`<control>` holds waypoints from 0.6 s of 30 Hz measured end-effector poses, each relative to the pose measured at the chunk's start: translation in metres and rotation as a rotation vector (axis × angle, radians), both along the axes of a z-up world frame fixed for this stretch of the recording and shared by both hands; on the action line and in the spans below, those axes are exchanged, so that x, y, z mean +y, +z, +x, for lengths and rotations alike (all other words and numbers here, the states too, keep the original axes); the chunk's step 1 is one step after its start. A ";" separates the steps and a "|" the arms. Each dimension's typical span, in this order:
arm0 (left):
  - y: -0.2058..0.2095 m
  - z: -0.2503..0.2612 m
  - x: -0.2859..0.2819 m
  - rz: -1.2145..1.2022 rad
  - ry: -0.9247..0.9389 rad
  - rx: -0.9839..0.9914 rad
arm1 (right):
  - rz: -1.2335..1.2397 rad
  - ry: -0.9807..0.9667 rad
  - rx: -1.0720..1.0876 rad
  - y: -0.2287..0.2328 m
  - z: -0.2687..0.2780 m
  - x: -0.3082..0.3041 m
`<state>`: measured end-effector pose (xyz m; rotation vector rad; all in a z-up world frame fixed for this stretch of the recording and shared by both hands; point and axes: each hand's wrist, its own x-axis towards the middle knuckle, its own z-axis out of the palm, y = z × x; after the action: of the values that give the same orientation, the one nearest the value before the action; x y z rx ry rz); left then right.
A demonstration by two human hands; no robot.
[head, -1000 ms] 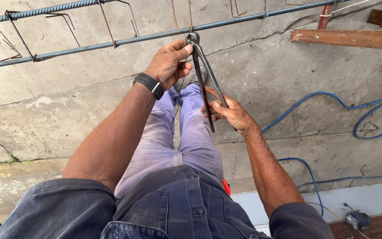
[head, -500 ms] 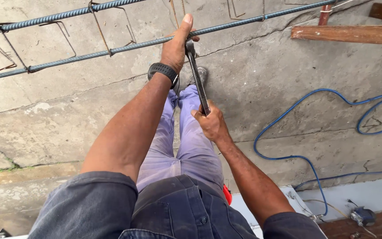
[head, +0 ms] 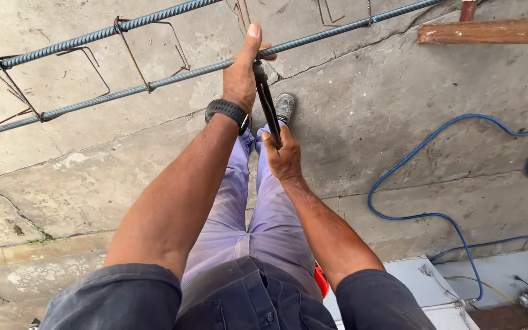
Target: The person uses pliers to twist and secure wire ties around a grid of steel rebar rods. They repeatedly loop the wire, clamp it with the pliers, and twist it to fasten the rebar structure. Later, the person walks to a supply area and handles a coil of wire.
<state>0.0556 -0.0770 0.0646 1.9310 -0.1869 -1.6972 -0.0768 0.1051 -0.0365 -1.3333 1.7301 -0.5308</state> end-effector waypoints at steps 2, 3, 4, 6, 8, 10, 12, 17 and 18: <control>-0.019 -0.002 0.019 -0.133 -0.061 -0.013 | 0.082 -0.012 -0.013 0.015 -0.006 -0.001; -0.028 -0.003 0.028 -0.270 -0.122 -0.026 | 0.161 -0.024 -0.025 0.022 -0.009 -0.003; -0.021 -0.008 0.043 -0.272 -0.118 -0.023 | 0.159 -0.020 -0.022 0.021 -0.010 0.003; -0.007 -0.018 0.073 -0.154 -0.255 -0.138 | 0.124 -0.095 0.027 0.019 -0.012 0.013; -0.032 -0.037 0.091 -0.052 -0.196 -0.161 | 0.129 -0.059 0.035 0.011 -0.014 0.026; -0.064 -0.053 0.103 0.053 -0.136 -0.181 | 0.137 -0.021 0.045 0.018 -0.012 0.032; -0.103 -0.063 0.106 0.069 0.033 -0.171 | 0.126 0.008 0.090 0.040 -0.004 0.028; -0.048 -0.047 0.090 -0.120 0.315 0.402 | 0.382 0.017 -0.342 0.071 -0.025 0.003; -0.039 -0.041 0.093 -0.073 0.278 0.595 | 0.612 -0.120 -0.682 0.075 -0.026 0.005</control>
<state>0.0145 0.0164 0.0254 1.2561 0.2310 -1.9469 -0.1027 0.1099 0.0388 -0.5242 1.2470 -0.4068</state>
